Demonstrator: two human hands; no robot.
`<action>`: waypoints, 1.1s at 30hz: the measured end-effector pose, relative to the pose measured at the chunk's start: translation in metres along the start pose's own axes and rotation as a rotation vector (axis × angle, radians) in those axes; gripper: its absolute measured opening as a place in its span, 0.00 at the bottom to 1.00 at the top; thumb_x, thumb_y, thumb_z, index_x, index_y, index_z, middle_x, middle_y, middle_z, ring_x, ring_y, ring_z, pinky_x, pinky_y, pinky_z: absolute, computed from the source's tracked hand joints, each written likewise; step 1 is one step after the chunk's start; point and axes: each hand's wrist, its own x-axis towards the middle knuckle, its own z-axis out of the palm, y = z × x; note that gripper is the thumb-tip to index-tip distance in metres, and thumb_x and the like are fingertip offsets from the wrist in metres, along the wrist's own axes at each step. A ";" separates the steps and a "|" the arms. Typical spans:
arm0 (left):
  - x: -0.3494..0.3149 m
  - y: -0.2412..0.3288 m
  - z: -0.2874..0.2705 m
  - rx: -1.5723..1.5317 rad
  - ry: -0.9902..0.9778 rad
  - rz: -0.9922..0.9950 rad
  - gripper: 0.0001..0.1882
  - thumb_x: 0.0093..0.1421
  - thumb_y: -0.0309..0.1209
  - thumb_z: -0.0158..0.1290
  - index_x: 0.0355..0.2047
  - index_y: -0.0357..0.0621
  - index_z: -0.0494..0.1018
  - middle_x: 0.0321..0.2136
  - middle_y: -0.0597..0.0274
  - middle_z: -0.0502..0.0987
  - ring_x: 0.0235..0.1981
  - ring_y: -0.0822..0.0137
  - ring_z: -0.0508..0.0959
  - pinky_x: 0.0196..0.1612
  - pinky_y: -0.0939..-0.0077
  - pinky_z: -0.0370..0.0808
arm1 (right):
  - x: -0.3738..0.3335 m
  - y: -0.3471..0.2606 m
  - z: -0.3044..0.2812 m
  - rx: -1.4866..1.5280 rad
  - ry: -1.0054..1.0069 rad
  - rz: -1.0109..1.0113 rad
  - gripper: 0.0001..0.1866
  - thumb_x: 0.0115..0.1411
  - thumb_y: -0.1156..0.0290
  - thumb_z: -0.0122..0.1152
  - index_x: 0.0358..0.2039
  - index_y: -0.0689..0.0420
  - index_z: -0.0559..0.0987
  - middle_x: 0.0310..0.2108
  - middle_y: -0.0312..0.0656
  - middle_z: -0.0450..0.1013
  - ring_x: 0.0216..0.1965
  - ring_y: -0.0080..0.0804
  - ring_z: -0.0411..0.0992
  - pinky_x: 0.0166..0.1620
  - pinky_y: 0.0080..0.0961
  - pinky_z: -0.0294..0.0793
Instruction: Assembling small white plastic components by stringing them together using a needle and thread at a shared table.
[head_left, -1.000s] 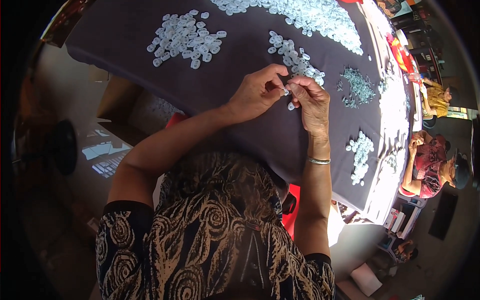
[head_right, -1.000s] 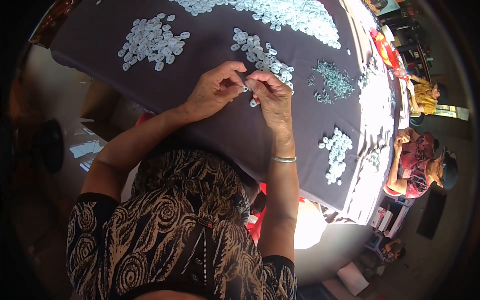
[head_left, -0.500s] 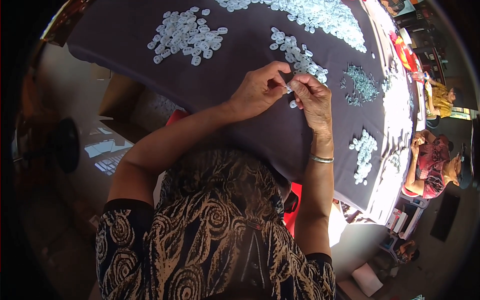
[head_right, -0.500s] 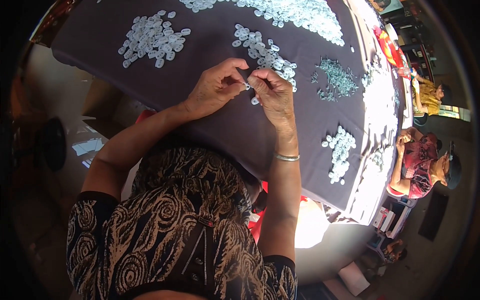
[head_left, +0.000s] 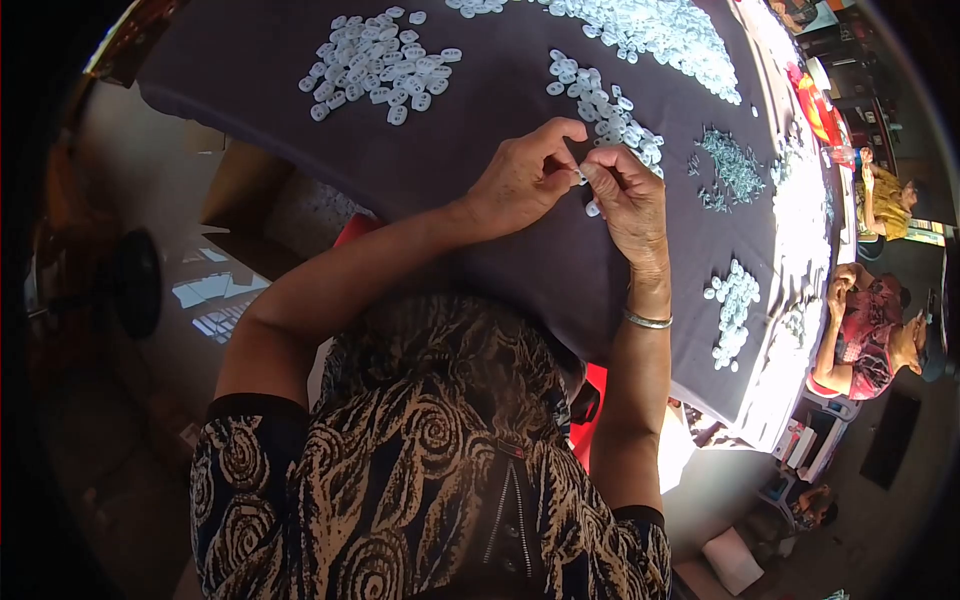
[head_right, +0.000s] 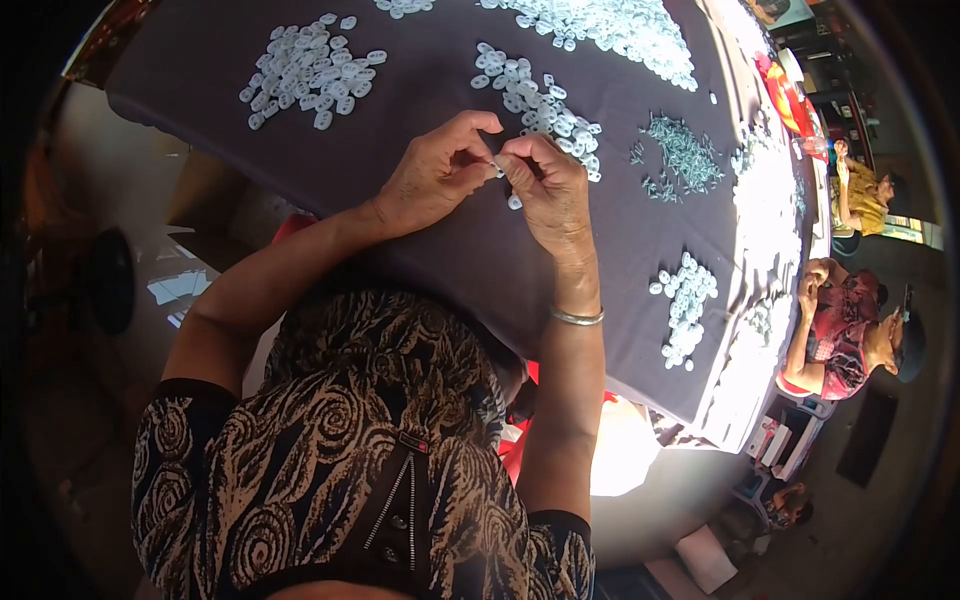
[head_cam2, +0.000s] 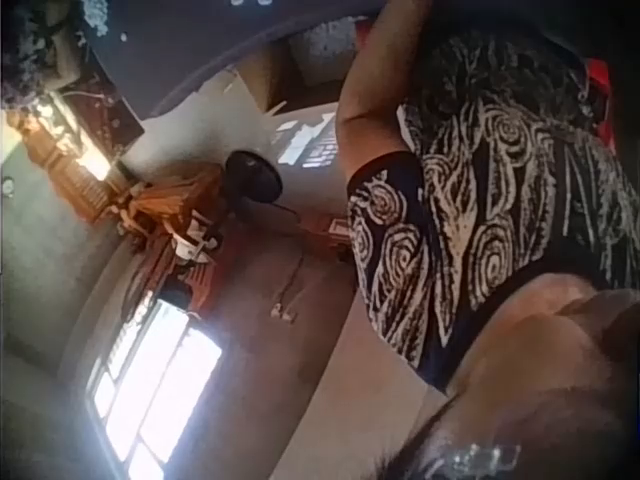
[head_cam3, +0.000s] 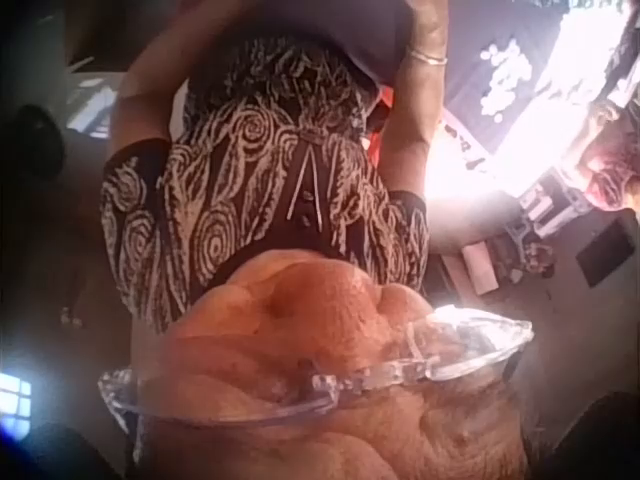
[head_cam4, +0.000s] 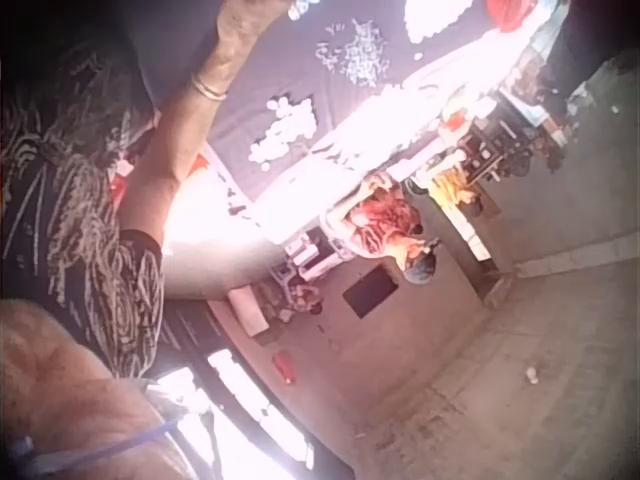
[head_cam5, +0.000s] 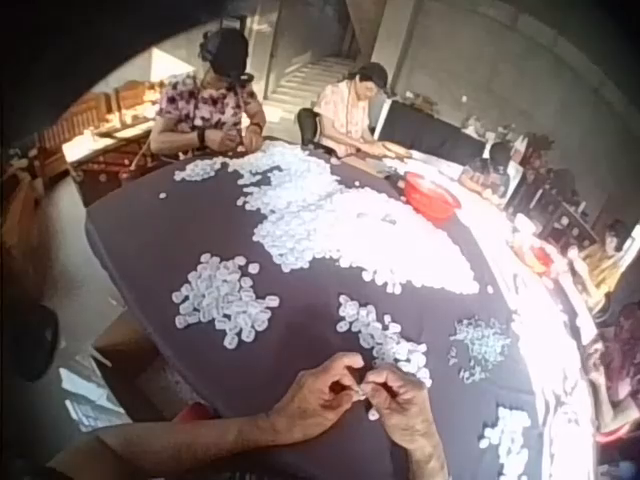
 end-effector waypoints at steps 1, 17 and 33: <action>0.000 0.000 0.001 0.027 0.012 0.013 0.20 0.57 0.19 0.52 0.50 0.40 0.65 0.26 0.68 0.73 0.26 0.81 0.71 0.30 0.85 0.72 | 0.000 -0.001 0.001 -0.058 0.005 -0.028 0.05 0.60 0.71 0.59 0.30 0.59 0.77 0.22 0.27 0.68 0.20 0.12 0.61 0.22 0.12 0.61; 0.001 0.006 -0.002 0.020 0.049 -0.012 0.23 0.57 0.18 0.51 0.54 0.39 0.62 0.26 0.64 0.74 0.24 0.78 0.74 0.27 0.84 0.74 | 0.002 -0.009 0.007 -0.237 0.074 -0.027 0.04 0.58 0.76 0.61 0.28 0.61 0.76 0.22 0.29 0.71 0.23 0.13 0.63 0.26 0.14 0.64; 0.012 0.011 -0.020 0.150 0.108 0.100 0.19 0.56 0.19 0.54 0.48 0.41 0.68 0.26 0.70 0.74 0.27 0.82 0.72 0.33 0.87 0.71 | -0.019 -0.031 -0.034 -0.275 0.052 0.248 0.03 0.56 0.76 0.58 0.27 0.61 0.78 0.19 0.27 0.68 0.21 0.10 0.59 0.23 0.12 0.57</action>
